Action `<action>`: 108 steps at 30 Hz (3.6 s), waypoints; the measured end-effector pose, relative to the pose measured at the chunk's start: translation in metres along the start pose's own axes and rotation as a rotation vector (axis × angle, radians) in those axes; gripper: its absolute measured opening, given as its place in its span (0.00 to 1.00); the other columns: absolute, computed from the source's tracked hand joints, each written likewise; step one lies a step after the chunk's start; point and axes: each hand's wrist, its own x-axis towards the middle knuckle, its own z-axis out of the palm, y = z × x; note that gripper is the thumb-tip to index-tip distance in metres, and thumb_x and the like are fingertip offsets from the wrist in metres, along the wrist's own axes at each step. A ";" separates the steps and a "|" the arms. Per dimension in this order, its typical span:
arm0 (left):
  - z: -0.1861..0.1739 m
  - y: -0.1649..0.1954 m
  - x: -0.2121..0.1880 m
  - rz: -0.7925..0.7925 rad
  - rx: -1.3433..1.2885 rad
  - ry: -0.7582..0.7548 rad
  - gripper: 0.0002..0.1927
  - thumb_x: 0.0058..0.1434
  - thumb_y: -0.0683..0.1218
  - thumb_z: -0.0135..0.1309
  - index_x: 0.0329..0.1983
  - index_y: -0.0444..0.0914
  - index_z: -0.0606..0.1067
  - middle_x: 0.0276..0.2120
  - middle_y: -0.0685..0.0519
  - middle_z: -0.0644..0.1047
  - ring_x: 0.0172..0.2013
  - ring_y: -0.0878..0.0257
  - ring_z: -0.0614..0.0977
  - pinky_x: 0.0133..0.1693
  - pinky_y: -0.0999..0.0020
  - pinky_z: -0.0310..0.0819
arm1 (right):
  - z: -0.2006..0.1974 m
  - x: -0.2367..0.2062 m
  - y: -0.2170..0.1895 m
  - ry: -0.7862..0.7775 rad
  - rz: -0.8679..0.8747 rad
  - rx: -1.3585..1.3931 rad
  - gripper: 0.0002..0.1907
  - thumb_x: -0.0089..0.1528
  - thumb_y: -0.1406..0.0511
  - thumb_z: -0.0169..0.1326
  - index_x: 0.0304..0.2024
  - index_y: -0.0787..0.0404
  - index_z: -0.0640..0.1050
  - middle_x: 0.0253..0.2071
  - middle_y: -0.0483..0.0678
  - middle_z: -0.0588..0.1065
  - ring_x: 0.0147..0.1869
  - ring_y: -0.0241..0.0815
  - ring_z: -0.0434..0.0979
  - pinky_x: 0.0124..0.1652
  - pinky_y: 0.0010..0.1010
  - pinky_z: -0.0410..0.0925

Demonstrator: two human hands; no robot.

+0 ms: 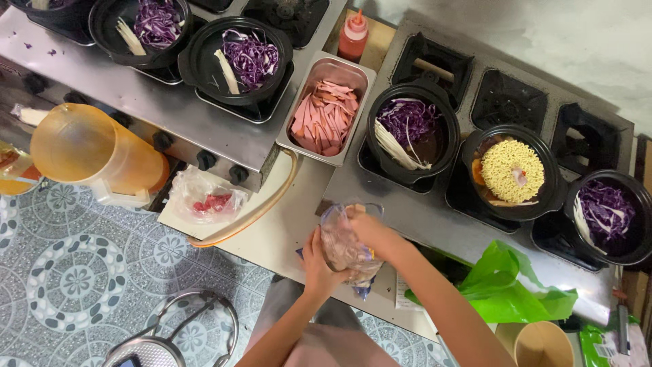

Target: The person assembles multiple food containers by adding ingredients including enoki mushrooms, meatballs, corn, and ham. They place each ingredient into black bowls containing purple cabbage and instant noodles, then arrange the filled containers on the counter.

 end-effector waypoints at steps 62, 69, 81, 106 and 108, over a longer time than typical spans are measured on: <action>-0.033 0.036 0.057 0.059 -0.414 0.113 0.22 0.65 0.52 0.55 0.58 0.36 0.71 0.66 0.43 0.68 0.69 0.50 0.65 0.69 0.55 0.51 | -0.169 -0.073 -0.098 0.208 -0.285 -0.114 0.09 0.62 0.67 0.54 0.45 0.61 0.79 0.29 0.45 0.76 0.29 0.35 0.77 0.26 0.32 0.75; -0.024 -0.004 0.046 0.021 -0.183 -0.110 0.54 0.38 0.54 0.75 0.66 0.32 0.60 0.61 0.42 0.68 0.63 0.53 0.66 0.63 0.56 0.58 | -0.018 -0.040 -0.035 0.063 -0.530 -0.575 0.11 0.56 0.72 0.52 0.41 0.64 0.81 0.41 0.60 0.80 0.47 0.62 0.80 0.46 0.45 0.73; -0.039 0.007 0.077 -0.110 -0.504 -0.693 0.62 0.34 0.47 0.78 0.71 0.35 0.56 0.57 0.45 0.73 0.58 0.58 0.76 0.58 0.62 0.74 | 0.033 -0.031 0.011 0.219 -0.229 -0.723 0.25 0.59 0.67 0.57 0.58 0.67 0.70 0.59 0.69 0.66 0.44 0.68 0.80 0.45 0.52 0.73; -0.050 0.039 0.051 0.322 -0.317 -0.022 0.34 0.53 0.53 0.65 0.61 0.34 0.70 0.61 0.44 0.71 0.64 0.53 0.70 0.67 0.58 0.59 | -0.020 -0.078 -0.001 0.228 -0.394 0.251 0.08 0.57 0.67 0.63 0.37 0.64 0.80 0.30 0.45 0.78 0.31 0.31 0.77 0.33 0.25 0.71; -0.048 0.066 0.032 0.339 -0.483 0.019 0.27 0.61 0.53 0.59 0.58 0.33 0.70 0.60 0.45 0.70 0.64 0.53 0.70 0.67 0.59 0.59 | -0.035 -0.105 -0.009 0.159 -0.332 0.492 0.08 0.58 0.68 0.63 0.38 0.63 0.79 0.32 0.43 0.79 0.33 0.31 0.80 0.34 0.24 0.74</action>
